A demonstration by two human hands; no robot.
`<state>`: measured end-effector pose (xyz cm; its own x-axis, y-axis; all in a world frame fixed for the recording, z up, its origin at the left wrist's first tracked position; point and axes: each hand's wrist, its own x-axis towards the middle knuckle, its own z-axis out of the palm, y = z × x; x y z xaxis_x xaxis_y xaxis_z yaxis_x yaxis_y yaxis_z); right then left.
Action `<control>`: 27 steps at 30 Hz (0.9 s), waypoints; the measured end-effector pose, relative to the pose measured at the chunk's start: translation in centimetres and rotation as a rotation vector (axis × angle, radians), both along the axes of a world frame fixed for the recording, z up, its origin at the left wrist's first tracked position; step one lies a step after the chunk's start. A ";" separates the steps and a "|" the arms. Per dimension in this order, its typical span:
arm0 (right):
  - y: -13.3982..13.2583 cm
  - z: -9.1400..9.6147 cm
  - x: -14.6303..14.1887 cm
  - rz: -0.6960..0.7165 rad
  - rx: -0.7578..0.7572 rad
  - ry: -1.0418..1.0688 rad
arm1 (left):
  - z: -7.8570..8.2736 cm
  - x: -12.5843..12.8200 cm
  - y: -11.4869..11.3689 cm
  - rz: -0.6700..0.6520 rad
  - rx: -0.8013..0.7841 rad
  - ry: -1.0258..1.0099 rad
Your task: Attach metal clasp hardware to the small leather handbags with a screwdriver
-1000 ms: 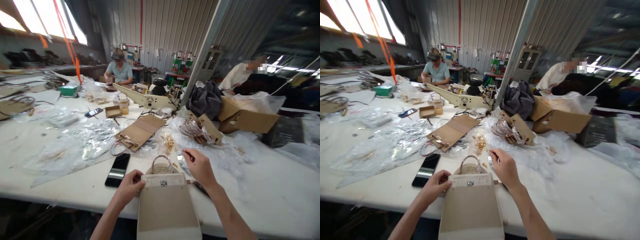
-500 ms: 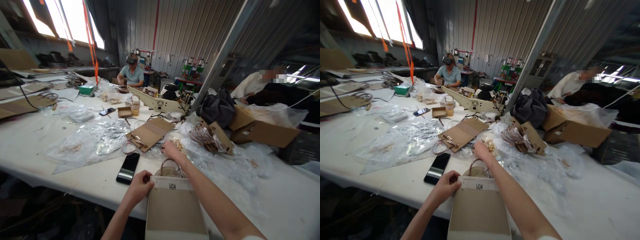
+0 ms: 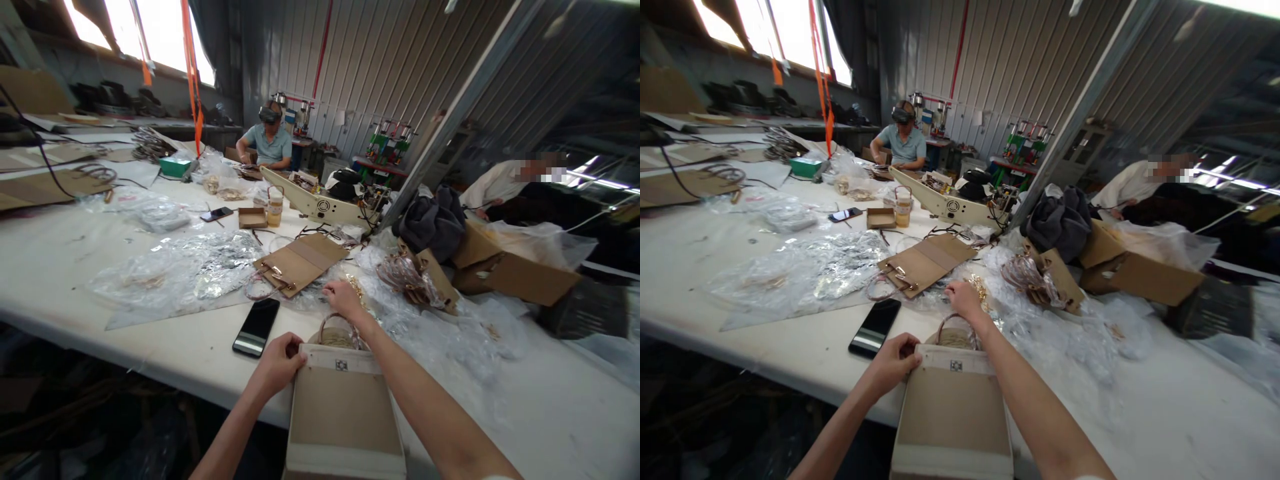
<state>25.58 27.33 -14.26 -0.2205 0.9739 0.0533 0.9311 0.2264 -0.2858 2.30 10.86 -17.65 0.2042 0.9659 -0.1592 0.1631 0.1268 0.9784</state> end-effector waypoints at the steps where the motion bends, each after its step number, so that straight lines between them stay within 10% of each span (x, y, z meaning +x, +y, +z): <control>1: 0.1 0.0 0.2 -0.007 -0.004 0.032 | 0.0 0.0 0.0 0.002 0.002 0.000; 11: 0.0 -0.1 1.1 -0.041 -0.020 0.163 | -0.6 0.0 -0.1 0.021 0.023 0.007; 27: 0.0 1.1 -3.0 -0.124 -0.108 -0.283 | -0.6 0.0 -0.4 0.020 0.050 0.009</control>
